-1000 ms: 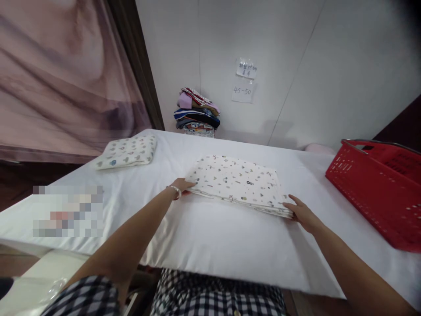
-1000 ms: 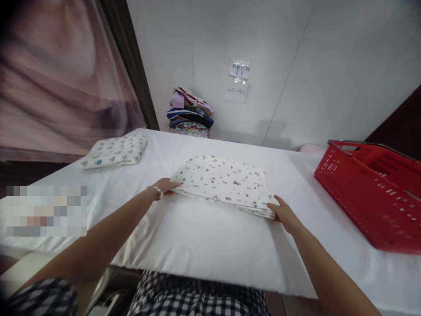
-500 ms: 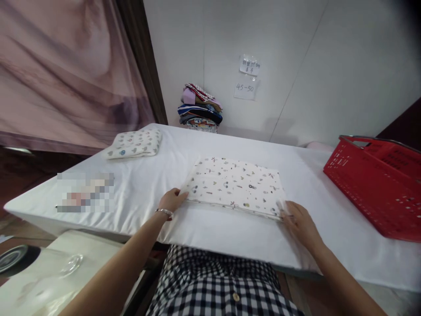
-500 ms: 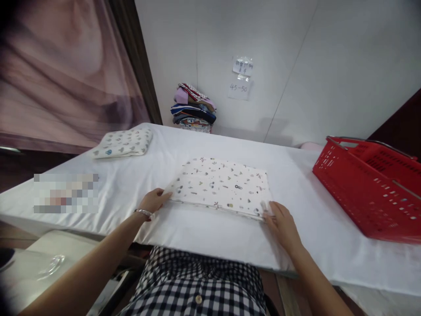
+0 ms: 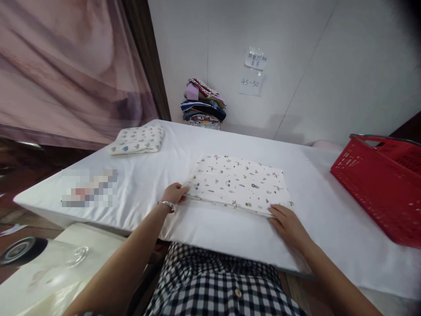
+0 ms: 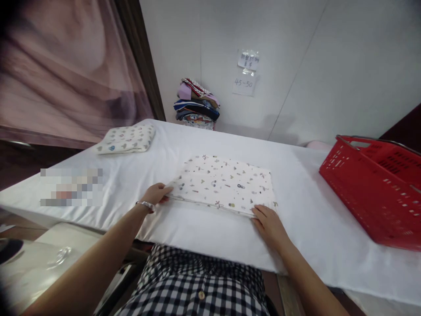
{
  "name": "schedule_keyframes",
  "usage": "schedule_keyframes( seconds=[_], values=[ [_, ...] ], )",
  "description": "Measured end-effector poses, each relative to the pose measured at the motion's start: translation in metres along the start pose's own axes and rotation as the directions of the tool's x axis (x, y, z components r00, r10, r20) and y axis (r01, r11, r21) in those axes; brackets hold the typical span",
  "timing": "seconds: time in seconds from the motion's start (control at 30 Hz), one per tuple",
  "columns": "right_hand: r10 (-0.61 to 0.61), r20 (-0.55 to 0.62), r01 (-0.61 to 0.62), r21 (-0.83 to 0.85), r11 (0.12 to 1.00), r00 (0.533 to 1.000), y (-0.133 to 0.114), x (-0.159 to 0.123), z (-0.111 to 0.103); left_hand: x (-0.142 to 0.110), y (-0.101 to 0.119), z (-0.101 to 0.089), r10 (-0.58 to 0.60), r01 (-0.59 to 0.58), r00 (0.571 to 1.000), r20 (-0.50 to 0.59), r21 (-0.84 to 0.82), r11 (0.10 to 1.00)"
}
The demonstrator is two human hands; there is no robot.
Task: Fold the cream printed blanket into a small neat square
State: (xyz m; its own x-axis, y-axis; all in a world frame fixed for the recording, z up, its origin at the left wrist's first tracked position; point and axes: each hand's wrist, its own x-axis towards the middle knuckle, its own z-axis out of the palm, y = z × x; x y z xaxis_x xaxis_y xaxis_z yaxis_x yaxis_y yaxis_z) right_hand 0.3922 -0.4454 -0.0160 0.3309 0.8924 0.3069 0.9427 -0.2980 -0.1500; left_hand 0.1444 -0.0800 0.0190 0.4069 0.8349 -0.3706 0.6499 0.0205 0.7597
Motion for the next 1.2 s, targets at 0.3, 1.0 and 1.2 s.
schedule_keyframes(
  seconds=[0.3, 1.0, 1.2],
  values=[
    [0.131, 0.058, -0.139, 0.182, 0.973, 0.99, 0.008, -0.001, -0.003, 0.0, 0.026, -0.006, 0.118, -0.123, 0.992, -0.038, -0.175, 0.977],
    [0.019, -0.101, -0.037, -0.179, 0.983, 0.995, 0.055, -0.028, -0.008, 0.001, 0.011, -0.003, 0.02, -0.02, 1.0, 0.0, -0.042, 0.999],
    [-0.027, -0.071, 0.012, -0.201, 0.979, 0.997, 0.061, -0.03, -0.014, -0.005, 0.024, -0.011, 0.036, -0.037, 0.999, -0.021, -0.044, 0.998]
  ],
)
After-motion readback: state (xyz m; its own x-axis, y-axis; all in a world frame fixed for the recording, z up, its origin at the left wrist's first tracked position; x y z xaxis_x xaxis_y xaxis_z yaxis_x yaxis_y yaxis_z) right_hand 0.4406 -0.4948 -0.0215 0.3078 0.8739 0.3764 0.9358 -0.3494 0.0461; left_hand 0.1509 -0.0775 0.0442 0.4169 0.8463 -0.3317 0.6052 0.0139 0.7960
